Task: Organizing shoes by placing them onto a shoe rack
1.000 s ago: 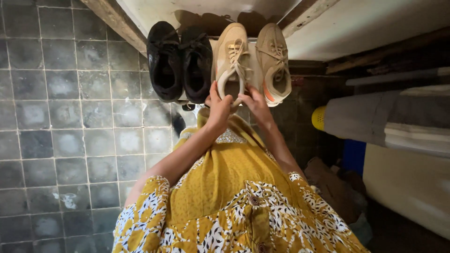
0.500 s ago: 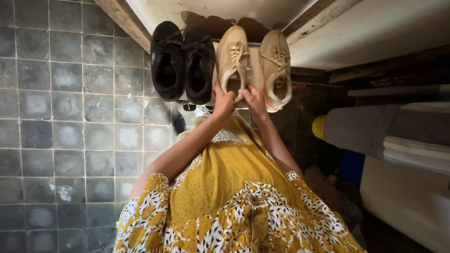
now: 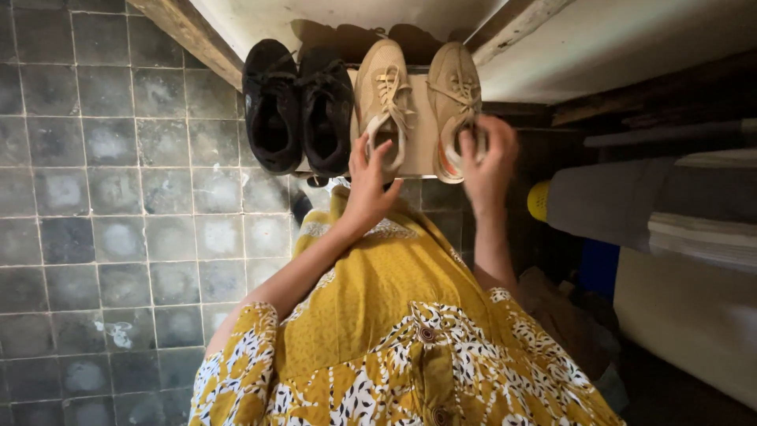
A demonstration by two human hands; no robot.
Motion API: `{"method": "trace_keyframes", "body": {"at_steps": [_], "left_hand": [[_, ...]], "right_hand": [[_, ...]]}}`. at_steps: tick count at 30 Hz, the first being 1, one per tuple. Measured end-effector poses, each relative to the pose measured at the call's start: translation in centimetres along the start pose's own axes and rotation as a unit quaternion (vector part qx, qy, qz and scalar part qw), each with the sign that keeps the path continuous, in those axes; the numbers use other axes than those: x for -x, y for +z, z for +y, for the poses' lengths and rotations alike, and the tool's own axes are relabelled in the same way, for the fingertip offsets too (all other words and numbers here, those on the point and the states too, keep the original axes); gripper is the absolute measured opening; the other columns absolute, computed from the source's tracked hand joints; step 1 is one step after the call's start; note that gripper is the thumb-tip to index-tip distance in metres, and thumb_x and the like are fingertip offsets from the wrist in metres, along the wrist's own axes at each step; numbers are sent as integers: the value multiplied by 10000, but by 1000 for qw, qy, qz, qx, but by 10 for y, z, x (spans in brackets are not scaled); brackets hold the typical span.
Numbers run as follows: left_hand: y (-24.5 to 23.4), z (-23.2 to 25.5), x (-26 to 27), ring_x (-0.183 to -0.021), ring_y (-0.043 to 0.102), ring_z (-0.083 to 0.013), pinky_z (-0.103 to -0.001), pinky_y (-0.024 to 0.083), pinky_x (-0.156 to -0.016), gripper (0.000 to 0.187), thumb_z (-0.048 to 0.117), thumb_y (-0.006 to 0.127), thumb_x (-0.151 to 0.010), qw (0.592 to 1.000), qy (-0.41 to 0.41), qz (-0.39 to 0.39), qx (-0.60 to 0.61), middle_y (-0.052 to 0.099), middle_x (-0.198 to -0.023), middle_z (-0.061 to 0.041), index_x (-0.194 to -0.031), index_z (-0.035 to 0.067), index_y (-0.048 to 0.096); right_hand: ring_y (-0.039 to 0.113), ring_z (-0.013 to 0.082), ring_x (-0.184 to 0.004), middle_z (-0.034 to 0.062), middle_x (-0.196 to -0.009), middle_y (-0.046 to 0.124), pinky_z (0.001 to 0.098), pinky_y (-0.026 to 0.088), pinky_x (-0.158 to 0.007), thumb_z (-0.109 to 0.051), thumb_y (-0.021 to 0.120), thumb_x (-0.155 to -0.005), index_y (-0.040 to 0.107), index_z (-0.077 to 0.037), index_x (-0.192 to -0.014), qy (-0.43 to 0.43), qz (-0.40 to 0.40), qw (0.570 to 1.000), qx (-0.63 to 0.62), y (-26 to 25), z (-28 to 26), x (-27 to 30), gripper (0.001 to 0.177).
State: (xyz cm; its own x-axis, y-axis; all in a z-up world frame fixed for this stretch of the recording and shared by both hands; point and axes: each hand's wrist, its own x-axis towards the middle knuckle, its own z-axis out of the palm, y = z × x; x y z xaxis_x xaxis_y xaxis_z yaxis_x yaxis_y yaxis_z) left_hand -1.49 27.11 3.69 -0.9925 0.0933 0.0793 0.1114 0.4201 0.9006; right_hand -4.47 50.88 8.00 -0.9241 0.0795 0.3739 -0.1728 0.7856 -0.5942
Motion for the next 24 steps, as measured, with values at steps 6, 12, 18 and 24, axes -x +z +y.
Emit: {"method": "trace_keyframes", "body": {"at_steps": [6,12,18,24], "left_hand": [[-2,-1,-5,-1528,89,-492,-662,224,-1163,628,117,766,-798,978,68,-65,-186,78,-1642,-274,-1381,61,541],[1,-10,-11,-1561,178,-421,-669,282,-1169,252,129,658,-921,945,115,-87,-294,229,-1674,-238,-1114,12,547],[3,-11,-10,-1495,252,-497,-643,352,-1120,370,27,622,-844,935,91,-105,-327,360,-1555,-265,-1200,-1,529],[9,-12,-12,-1482,276,-494,-641,391,-1087,359,32,627,-846,934,82,-85,-338,375,-1539,-261,-1190,1,530]], "right_hand": [[661,436,-1053,231,-1098,724,531,526,-873,-459,692,-988,616,-130,-1360,273,-178,945,43,25,88,3,502],[738,445,-982,242,-1057,726,539,607,-838,-233,525,-870,616,-126,-1295,406,-238,882,-14,16,60,-19,448],[604,508,-1083,286,-1131,661,600,474,-928,-196,540,-884,652,-76,-1198,308,-224,918,110,38,80,-8,354],[641,507,-1018,302,-1046,690,584,515,-892,-227,532,-927,649,-76,-1215,248,-186,949,55,54,44,-5,346]]}}
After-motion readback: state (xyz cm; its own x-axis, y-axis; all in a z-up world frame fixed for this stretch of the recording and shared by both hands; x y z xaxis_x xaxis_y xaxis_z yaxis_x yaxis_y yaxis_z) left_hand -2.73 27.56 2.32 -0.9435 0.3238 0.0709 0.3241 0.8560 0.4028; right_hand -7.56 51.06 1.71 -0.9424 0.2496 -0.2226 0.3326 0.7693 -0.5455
